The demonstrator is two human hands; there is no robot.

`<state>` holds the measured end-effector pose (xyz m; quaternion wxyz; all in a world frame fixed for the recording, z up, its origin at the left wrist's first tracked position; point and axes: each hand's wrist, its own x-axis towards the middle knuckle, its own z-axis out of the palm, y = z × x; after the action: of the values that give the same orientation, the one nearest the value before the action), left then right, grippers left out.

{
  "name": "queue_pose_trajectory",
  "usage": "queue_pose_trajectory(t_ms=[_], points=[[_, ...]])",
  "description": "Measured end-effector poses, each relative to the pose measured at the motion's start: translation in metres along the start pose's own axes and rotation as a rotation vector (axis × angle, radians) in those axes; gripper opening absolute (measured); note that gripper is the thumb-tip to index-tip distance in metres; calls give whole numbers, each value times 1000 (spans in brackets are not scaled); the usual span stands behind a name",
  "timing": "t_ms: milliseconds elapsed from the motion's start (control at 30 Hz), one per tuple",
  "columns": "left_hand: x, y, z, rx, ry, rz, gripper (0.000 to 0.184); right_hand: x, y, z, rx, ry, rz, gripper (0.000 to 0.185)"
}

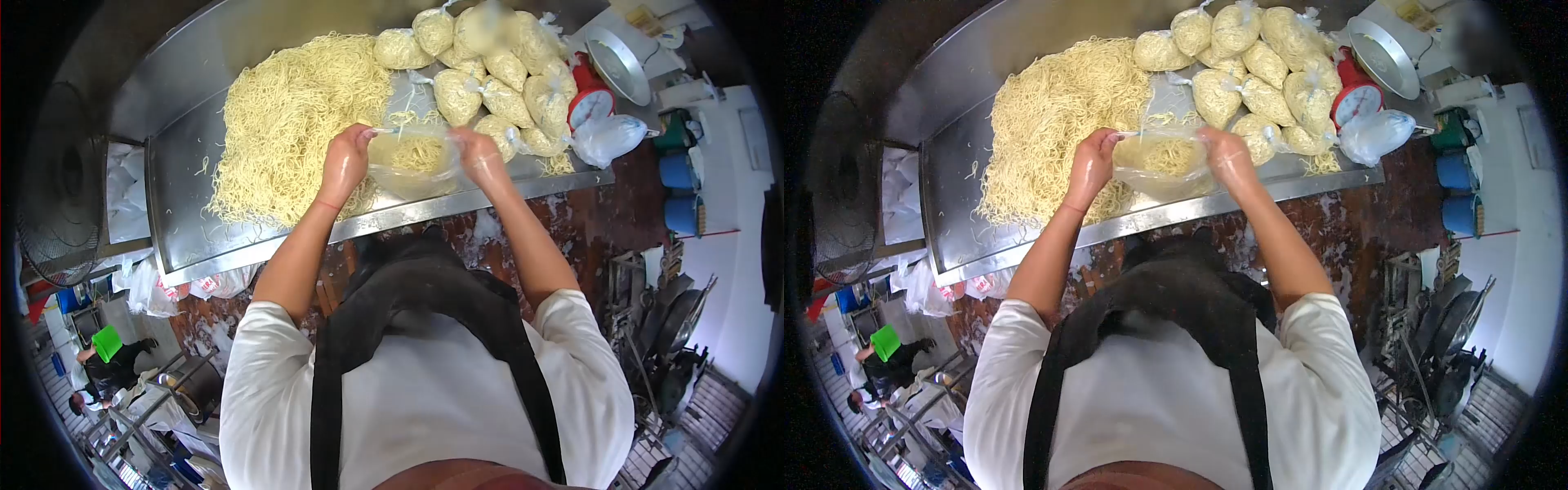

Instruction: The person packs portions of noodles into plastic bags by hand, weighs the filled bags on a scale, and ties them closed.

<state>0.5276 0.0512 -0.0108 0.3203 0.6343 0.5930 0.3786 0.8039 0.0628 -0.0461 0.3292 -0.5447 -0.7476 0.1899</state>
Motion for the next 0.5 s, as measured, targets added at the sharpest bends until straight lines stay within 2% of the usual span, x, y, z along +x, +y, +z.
queue_pose_trajectory(t_ms=[100, 200, 233, 300, 400, 500], points=[[-11, 18, 8, -27, 69, 103, 24, 5, -37, -25, -147, -31, 85, 21], [-7, -5, 13, -15, 52, 17, 24, -8, -17, -21, -81, -35, 159, 24], [-4, -9, 15, -8, 42, -14, 24, -15, -7, -16, -159, -115, 181, 25], [-1, 11, 13, -35, 43, 54, 24, -32, 15, -3, -313, -275, 232, 26], [-11, 30, 4, -51, 39, 25, 24, -23, 7, -35, 43, -334, 376, 31], [-17, 40, 3, -114, 25, -74, 25, -9, -38, -82, 139, -123, 269, 31]])
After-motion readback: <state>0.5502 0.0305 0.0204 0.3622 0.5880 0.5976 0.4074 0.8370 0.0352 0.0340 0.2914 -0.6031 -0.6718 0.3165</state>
